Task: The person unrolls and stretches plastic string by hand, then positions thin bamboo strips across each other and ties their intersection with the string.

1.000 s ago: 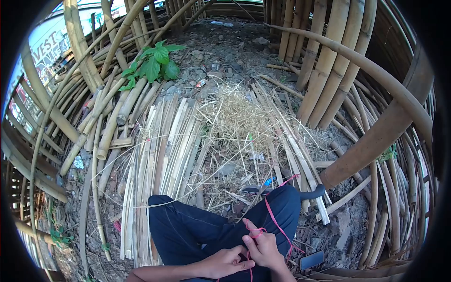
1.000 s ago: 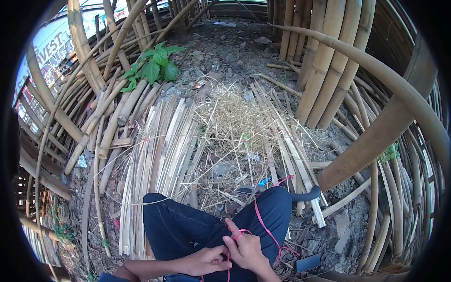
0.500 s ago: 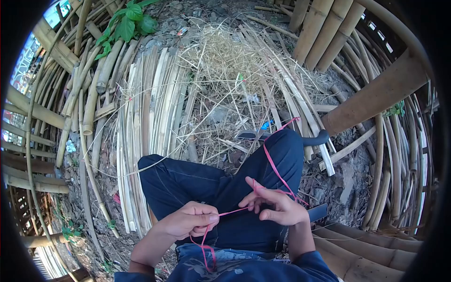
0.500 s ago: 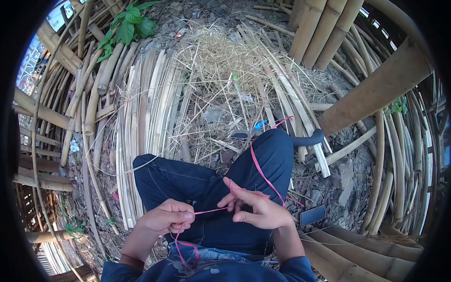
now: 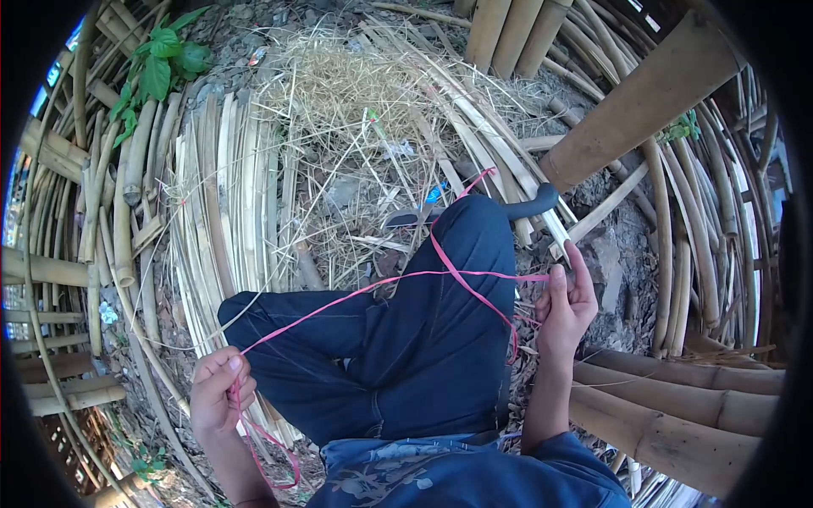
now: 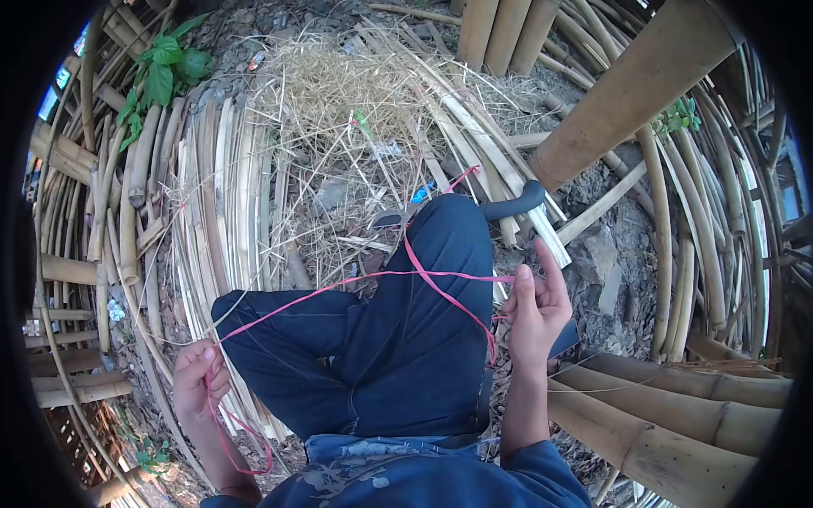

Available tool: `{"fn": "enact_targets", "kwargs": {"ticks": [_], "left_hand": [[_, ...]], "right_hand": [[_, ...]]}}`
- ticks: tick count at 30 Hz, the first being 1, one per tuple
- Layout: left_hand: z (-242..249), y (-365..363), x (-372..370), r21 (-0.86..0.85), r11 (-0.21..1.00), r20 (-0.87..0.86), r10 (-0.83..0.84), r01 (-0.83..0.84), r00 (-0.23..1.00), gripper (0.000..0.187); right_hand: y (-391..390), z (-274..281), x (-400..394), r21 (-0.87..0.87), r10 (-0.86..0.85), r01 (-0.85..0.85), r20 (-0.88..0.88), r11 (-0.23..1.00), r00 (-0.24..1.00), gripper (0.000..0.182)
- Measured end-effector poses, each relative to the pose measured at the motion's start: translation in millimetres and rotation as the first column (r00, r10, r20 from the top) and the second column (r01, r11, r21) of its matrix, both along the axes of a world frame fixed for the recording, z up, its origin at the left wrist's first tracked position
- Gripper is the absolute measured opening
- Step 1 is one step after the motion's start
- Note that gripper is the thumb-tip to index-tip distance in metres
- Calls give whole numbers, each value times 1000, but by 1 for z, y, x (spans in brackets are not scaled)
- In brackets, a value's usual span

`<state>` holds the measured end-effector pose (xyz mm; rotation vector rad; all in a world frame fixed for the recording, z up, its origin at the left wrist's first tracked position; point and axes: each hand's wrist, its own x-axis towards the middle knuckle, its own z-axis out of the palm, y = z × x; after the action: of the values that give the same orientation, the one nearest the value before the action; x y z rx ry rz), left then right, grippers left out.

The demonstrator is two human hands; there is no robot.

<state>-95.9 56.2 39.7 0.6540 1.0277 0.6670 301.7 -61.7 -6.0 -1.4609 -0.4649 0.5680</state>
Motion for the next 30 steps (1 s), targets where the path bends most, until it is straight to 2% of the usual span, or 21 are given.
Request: {"fn": "enact_targets", "kwargs": {"ticks": [2,3,4,6,7,9,10,11,12,13,15,16,17,18,19,20,21,23,24,26,30], "left_hand": [[2,-2,5,73,970,-193,-216,234,957,24],[10,-5,15,70,914,-235,-375,401,897,23],[21,-11,33,68,909,-236,-386,411,892,23],[45,-19,67,217,527,-445,-696,822,564,22],[56,-18,70,215,507,-439,-713,835,547,22],[67,-14,81,288,462,-544,-642,839,540,19],[64,-11,80,285,437,-531,-669,853,520,19],[59,-4,72,346,485,-626,-519,803,583,18],[54,1,67,415,521,-696,-346,746,629,17],[44,3,68,364,546,-711,-360,754,604,16],[9,-12,75,311,475,-657,-518,823,547,15],[0,-21,80,269,409,-594,-642,872,484,15],[0,-31,87,226,369,-581,-692,902,429,15],[0,-41,95,184,328,-564,-737,927,373,15],[5,-43,98,193,309,-549,-753,931,363,14],[11,-40,94,196,304,-547,-755,932,362,14],[19,-35,85,205,360,-576,-707,910,410,13],[40,-28,72,311,517,-644,-503,798,577,18],[39,-23,59,392,571,-662,-370,721,652,20],[37,-7,40,476,608,-669,-219,635,710,22],[42,11,30,536,638,-649,-107,553,753,21]], "right_hand": [[-3,8,-21,193,-53,-7,302,981,952,56],[2,17,-30,181,91,-237,581,955,809,67],[10,29,-42,95,195,-441,800,893,567,78],[26,42,-82,-52,490,-731,774,680,401,92],[33,40,-95,-193,613,-823,759,535,221,87],[32,5,-121,-136,794,-969,602,207,86,40],[27,4,-127,-36,936,-999,353,20,6,34],[23,7,-125,239,976,-947,93,-215,-198,38],[20,13,-122,547,888,-769,-92,-333,-450,44],[16,22,-117,548,898,-778,-103,-308,-428,44],[12,43,-104,938,971,-344,-124,48,-203,50],[12,49,-98,952,947,-158,-284,261,-151,49],[20,57,-90,901,925,-212,-359,378,126,48],[33,46,-91,842,814,-325,-207,431,543,42],[46,34,-81,645,547,-526,193,554,814,32],[54,24,-71,394,221,-553,631,734,743,22],[48,17,-67,393,221,-553,632,735,743,22],[31,7,-61,-198,567,-706,752,680,336,24],[25,-1,-68,-121,688,-793,586,597,429,22],[11,-2,-73,-258,870,-888,426,380,248,23],[11,-19,-76,-210,719,-803,606,558,341,28]]}}
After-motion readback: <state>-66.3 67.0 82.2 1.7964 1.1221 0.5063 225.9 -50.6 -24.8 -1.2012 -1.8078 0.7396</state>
